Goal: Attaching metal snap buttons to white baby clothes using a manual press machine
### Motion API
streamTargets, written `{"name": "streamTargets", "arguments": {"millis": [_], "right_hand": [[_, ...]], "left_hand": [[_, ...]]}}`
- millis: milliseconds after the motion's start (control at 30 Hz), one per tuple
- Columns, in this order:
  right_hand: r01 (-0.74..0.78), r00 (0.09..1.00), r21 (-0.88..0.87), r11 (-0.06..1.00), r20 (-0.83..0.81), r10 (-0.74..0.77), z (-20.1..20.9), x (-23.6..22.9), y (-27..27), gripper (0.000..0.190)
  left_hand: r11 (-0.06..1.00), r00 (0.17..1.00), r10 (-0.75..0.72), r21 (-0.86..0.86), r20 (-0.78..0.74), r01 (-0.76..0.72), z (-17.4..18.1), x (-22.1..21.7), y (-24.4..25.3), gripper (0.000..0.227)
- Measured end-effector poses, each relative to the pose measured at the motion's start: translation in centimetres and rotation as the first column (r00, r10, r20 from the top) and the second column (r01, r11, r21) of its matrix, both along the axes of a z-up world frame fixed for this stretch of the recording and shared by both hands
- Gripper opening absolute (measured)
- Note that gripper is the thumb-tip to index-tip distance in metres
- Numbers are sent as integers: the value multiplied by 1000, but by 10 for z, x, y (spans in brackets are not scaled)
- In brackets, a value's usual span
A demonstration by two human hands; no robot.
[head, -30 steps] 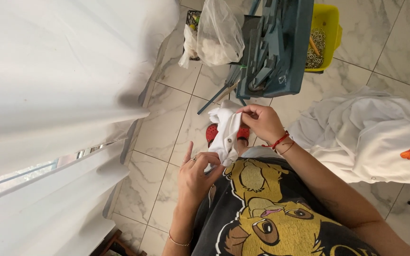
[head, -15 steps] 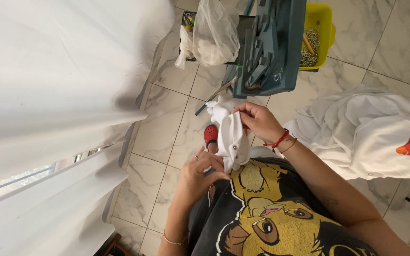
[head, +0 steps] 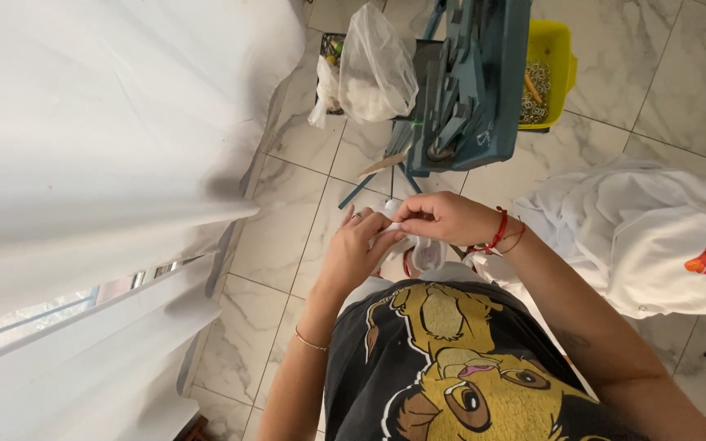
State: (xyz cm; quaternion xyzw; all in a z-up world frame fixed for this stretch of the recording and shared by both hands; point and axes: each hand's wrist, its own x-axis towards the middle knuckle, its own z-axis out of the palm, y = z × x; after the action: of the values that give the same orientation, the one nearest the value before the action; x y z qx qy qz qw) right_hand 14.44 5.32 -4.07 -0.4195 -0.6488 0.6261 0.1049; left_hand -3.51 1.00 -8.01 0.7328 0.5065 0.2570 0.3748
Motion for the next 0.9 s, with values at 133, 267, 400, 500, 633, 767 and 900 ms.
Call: {"name": "streamTargets", "arguments": {"millis": [133, 267, 400, 500, 633, 767, 900], "right_hand": [[209, 969, -35, 977, -124, -212, -26, 7, -18, 14], [410, 897, 0, 912, -182, -403, -40, 7, -32, 18], [488, 867, 76, 870, -156, -473, -34, 14, -33, 16], [567, 821, 115, 816, -157, -548, -39, 14, -28, 12], [646, 759, 234, 727, -92, -645, -48, 12, -10, 17], [660, 723, 371, 653, -77, -687, -79, 16, 1, 26], [625, 717, 472, 621, -32, -697, -78, 13, 8, 23]], "left_hand": [[982, 988, 12, -188, 153, 17, -2, 4, 4, 23], [943, 940, 84, -331, 330, 32, -1, 11, 11, 17], [926, 905, 110, -374, 411, 57, 5, 13, 18, 16], [918, 907, 96, -389, 411, 79, -12, 15, 31, 19], [928, 927, 109, -371, 359, 35, -22, 23, 52, 23], [901, 913, 196, -434, 358, -23, -30, 30, 65, 24], [897, 918, 220, -438, 329, -58, -49, 33, 72, 23]]}}
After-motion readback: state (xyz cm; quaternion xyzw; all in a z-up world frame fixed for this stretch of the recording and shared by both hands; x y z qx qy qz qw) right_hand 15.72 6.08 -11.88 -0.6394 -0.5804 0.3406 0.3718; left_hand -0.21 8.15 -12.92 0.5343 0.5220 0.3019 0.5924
